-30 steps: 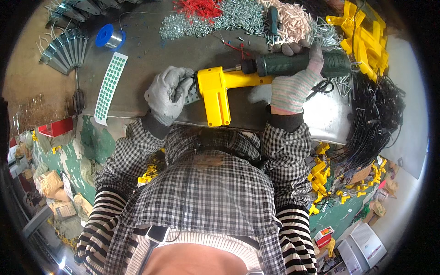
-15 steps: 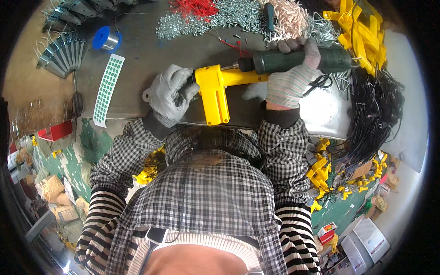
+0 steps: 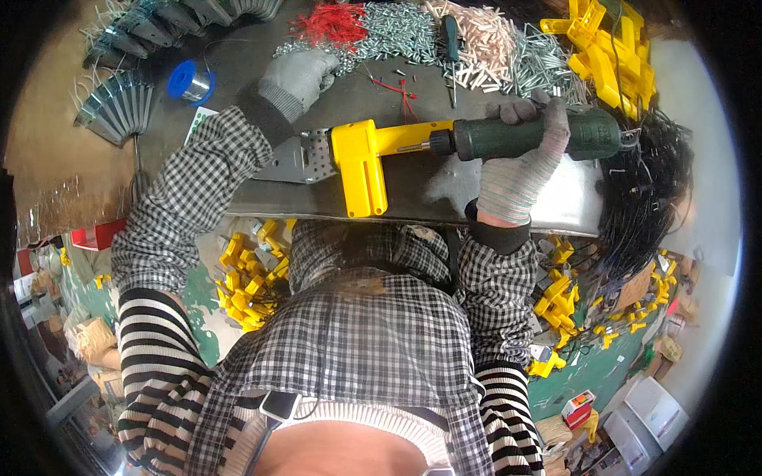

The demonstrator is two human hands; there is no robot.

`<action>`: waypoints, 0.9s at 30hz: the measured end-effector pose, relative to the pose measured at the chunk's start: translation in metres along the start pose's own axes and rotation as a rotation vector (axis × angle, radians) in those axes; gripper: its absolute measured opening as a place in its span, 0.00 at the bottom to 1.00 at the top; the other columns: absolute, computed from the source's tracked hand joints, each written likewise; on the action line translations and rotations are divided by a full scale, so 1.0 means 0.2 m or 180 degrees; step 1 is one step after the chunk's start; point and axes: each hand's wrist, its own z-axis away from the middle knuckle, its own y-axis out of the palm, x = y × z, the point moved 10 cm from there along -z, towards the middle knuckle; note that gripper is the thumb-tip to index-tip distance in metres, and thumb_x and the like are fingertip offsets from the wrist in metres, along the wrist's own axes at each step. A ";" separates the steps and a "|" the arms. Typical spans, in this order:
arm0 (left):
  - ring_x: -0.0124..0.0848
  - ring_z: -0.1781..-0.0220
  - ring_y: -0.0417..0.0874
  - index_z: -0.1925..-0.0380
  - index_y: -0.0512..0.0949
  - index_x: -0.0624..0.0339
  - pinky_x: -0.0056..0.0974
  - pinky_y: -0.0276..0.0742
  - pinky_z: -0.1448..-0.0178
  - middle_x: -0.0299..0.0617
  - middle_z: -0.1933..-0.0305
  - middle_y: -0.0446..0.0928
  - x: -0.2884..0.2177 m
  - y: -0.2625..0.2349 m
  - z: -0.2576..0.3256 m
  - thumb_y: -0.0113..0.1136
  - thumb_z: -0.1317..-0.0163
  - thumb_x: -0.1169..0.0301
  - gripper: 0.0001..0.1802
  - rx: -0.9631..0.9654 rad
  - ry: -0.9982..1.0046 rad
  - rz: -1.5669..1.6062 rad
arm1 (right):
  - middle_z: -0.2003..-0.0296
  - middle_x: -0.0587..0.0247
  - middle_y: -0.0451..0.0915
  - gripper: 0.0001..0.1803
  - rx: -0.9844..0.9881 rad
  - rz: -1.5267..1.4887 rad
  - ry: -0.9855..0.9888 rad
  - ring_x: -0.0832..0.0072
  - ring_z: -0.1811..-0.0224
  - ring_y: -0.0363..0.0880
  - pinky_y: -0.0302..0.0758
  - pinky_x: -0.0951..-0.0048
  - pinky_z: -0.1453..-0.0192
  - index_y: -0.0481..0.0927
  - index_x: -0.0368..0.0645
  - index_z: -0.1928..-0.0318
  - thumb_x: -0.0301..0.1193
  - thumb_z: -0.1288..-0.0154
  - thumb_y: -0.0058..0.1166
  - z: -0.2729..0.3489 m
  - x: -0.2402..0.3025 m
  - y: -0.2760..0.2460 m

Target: The person assembles small electrical components by soldering electrical wires into a yellow plastic housing using a soldering iron, and also uses a handheld crimping or heating tool.

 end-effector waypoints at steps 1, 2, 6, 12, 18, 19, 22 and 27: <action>0.39 0.64 0.83 0.67 0.81 0.54 0.44 0.78 0.59 0.43 0.65 0.81 -0.01 0.00 -0.02 0.55 0.41 0.71 0.06 0.0003 0.0016 0.0005 | 0.72 0.71 0.70 0.17 -0.0038 -0.0021 0.0029 0.77 0.69 0.70 0.74 0.62 0.51 0.74 0.43 0.56 0.41 0.36 0.59 0.01 -0.01 -0.02; 0.40 0.63 0.83 0.66 0.82 0.55 0.44 0.79 0.58 0.43 0.64 0.81 -0.05 0.01 -0.03 0.54 0.40 0.70 0.07 0.0066 0.0258 -0.0424 | 0.72 0.72 0.70 0.17 -0.0074 -0.0042 0.0062 0.77 0.69 0.70 0.74 0.63 0.51 0.73 0.42 0.56 0.41 0.36 0.59 0.03 -0.03 -0.03; 0.42 0.58 0.85 0.65 0.81 0.57 0.46 0.82 0.56 0.45 0.62 0.82 -0.15 0.08 -0.07 0.51 0.40 0.71 0.09 0.0644 0.0654 -0.1242 | 0.73 0.72 0.69 0.16 -0.0175 -0.0232 0.0139 0.78 0.70 0.68 0.73 0.64 0.52 0.73 0.43 0.56 0.39 0.37 0.60 0.03 -0.09 -0.07; 0.42 0.52 0.86 0.58 0.83 0.58 0.46 0.84 0.54 0.46 0.55 0.83 -0.21 0.09 -0.11 0.51 0.38 0.73 0.13 0.0959 0.0837 -0.1237 | 0.73 0.73 0.68 0.14 -0.0149 -0.0489 0.0209 0.78 0.71 0.68 0.70 0.67 0.52 0.72 0.44 0.59 0.37 0.37 0.60 0.05 -0.13 0.00; 0.39 0.67 0.83 0.63 0.77 0.59 0.40 0.78 0.65 0.43 0.66 0.80 -0.06 -0.16 0.12 0.57 0.41 0.73 0.06 -0.0175 0.0500 0.0677 | 0.73 0.73 0.68 0.13 -0.0185 -0.0675 0.0311 0.78 0.71 0.67 0.70 0.68 0.52 0.72 0.45 0.59 0.37 0.37 0.61 0.04 -0.15 0.00; 0.36 0.69 0.82 0.63 0.77 0.59 0.38 0.77 0.66 0.42 0.68 0.79 -0.05 -0.19 0.24 0.59 0.42 0.73 0.07 -0.0555 0.0255 0.1334 | 0.72 0.74 0.67 0.15 -0.0223 -0.0638 0.0268 0.79 0.70 0.66 0.70 0.69 0.55 0.72 0.46 0.58 0.38 0.38 0.61 0.03 -0.16 -0.02; 0.29 0.71 0.80 0.64 0.79 0.59 0.34 0.75 0.67 0.40 0.70 0.77 -0.08 -0.12 0.63 0.65 0.44 0.73 0.08 -0.0931 -0.0421 0.1952 | 0.71 0.74 0.67 0.15 -0.0253 -0.0554 0.0299 0.80 0.70 0.66 0.70 0.69 0.54 0.72 0.46 0.58 0.38 0.37 0.61 0.03 -0.21 -0.01; 0.32 0.76 0.80 0.70 0.80 0.58 0.35 0.75 0.70 0.39 0.70 0.79 -0.16 -0.11 0.75 0.69 0.54 0.76 0.11 -0.1838 -0.0315 0.1802 | 0.70 0.72 0.68 0.16 -0.0077 -0.0647 0.0414 0.79 0.70 0.67 0.71 0.68 0.53 0.72 0.44 0.57 0.39 0.36 0.60 0.02 -0.23 -0.03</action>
